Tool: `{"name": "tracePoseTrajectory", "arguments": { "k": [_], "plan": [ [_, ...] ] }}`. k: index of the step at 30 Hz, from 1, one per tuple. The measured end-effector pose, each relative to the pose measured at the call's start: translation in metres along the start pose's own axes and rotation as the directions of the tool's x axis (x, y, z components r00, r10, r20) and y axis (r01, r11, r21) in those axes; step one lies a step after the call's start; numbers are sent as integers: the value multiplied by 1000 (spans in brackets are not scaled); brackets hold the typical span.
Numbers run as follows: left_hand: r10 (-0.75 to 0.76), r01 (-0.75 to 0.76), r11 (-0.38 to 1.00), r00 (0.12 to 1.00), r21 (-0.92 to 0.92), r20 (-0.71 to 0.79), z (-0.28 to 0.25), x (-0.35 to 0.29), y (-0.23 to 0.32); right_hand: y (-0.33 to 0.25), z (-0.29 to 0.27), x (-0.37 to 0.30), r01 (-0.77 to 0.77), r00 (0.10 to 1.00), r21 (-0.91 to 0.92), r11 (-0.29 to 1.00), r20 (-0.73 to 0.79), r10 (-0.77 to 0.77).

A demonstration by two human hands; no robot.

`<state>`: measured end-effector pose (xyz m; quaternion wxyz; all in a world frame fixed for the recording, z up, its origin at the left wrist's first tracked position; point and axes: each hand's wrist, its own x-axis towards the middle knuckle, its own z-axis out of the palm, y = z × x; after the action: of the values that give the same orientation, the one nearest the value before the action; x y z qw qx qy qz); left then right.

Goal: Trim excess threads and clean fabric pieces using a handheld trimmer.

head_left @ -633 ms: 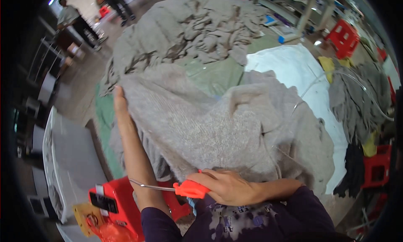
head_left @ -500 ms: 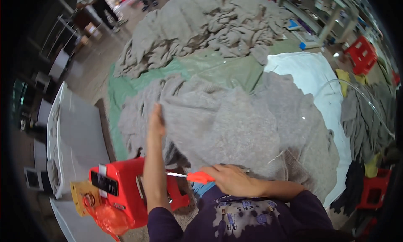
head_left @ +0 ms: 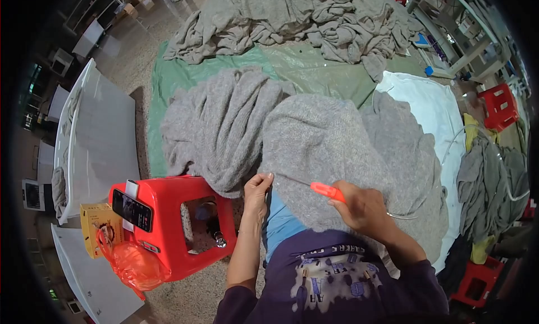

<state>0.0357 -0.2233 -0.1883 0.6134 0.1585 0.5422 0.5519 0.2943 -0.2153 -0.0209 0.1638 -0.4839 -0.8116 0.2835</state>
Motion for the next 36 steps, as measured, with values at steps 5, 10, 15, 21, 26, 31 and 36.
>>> {"name": "tracePoseTrajectory", "arguments": {
  "k": [5,10,15,21,26,31,36],
  "plan": [
    [126,-136,989,979,-51,-163,1,3,-8,-1,0,-7,-53,995,-113,992,79,62],
    [139,-138,990,966,20,-217,-6,16,-9,-5,-8,-2,-37,987,-110,993,150,53],
    [67,-70,998,979,-9,-194,-10,9,8,-1,-1,-2,-21,994,-53,998,108,27],
    [-314,310,897,949,-315,39,23,-44,19,10,0,-8,-90,995,-10,996,-43,90],
    [-129,125,989,990,83,50,30,-64,-12,12,-9,-16,-57,998,11,998,21,57],
    [-97,97,995,995,17,-23,35,-64,-15,16,-19,-30,-39,999,-24,999,20,39],
    [-57,59,997,998,51,-40,46,-67,-7,17,-18,-41,25,980,-180,983,198,11]
  ]
}}
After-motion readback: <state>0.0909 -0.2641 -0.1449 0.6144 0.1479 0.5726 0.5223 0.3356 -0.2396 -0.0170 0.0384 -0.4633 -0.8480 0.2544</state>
